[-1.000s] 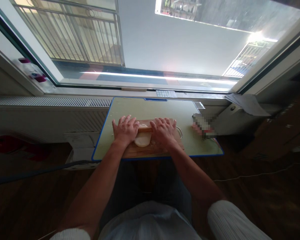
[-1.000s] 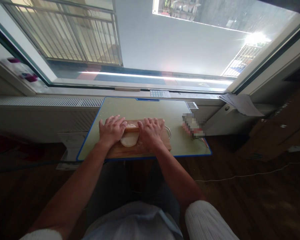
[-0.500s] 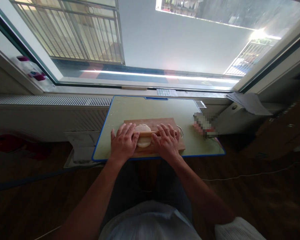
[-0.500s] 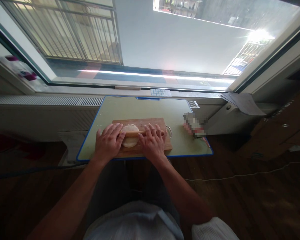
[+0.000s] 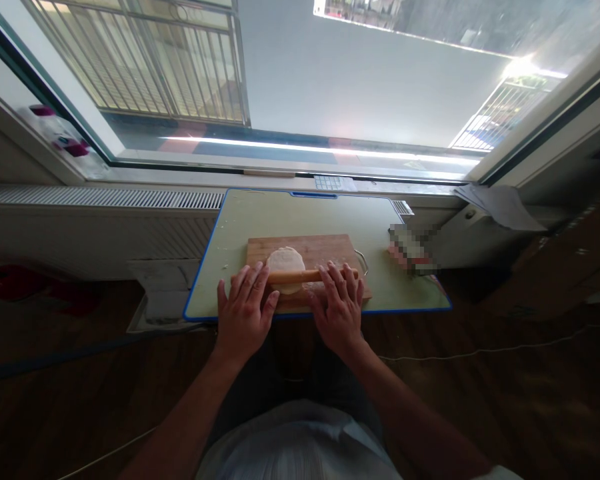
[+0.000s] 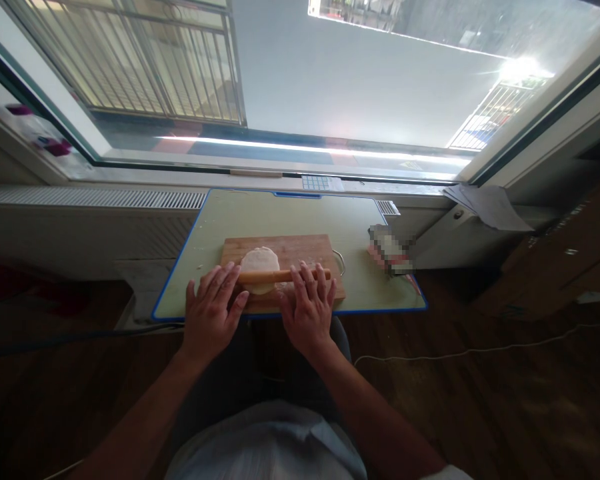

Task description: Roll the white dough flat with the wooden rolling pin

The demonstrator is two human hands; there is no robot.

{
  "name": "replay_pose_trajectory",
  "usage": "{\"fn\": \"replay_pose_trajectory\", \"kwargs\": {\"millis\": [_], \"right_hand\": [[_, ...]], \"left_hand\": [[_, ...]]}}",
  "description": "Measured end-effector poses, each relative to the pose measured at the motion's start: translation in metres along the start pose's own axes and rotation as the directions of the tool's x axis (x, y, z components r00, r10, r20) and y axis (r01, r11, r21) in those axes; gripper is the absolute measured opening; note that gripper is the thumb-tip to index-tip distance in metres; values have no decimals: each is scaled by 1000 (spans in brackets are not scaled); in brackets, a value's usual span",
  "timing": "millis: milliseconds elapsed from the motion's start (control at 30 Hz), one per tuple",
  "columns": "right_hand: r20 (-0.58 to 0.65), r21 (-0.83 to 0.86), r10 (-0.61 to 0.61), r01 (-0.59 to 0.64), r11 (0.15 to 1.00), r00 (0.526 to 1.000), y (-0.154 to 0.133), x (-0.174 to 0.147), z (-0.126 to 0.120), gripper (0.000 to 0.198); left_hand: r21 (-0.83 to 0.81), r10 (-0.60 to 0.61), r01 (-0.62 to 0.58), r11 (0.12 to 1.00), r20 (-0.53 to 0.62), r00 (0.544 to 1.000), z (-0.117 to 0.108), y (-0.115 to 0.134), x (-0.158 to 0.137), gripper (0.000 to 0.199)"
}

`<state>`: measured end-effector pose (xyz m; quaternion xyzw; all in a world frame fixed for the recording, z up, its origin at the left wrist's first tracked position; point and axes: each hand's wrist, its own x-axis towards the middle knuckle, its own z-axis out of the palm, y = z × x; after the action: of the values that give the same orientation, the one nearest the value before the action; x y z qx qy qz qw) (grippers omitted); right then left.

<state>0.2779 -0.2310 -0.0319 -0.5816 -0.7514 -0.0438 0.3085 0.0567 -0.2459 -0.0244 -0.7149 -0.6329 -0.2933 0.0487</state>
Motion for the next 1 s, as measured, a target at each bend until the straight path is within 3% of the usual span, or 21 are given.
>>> {"fn": "replay_pose_trajectory", "kwargs": {"millis": [200, 400, 1000], "right_hand": [[-13, 8, 9, -9, 1000, 1000, -2, -10, 0, 54], [59, -25, 43, -42, 999, 997, -2, -11, -2, 54], [119, -56, 76, -70, 996, 990, -2, 26, 3, 56]], "left_hand": [[-13, 6, -6, 1000, -48, 999, 5, 0, -15, 56], [-32, -31, 30, 999, -4, 1000, 3, 2, -17, 58], [-12, -63, 63, 998, 42, 997, 1, 0, 26, 58]]}}
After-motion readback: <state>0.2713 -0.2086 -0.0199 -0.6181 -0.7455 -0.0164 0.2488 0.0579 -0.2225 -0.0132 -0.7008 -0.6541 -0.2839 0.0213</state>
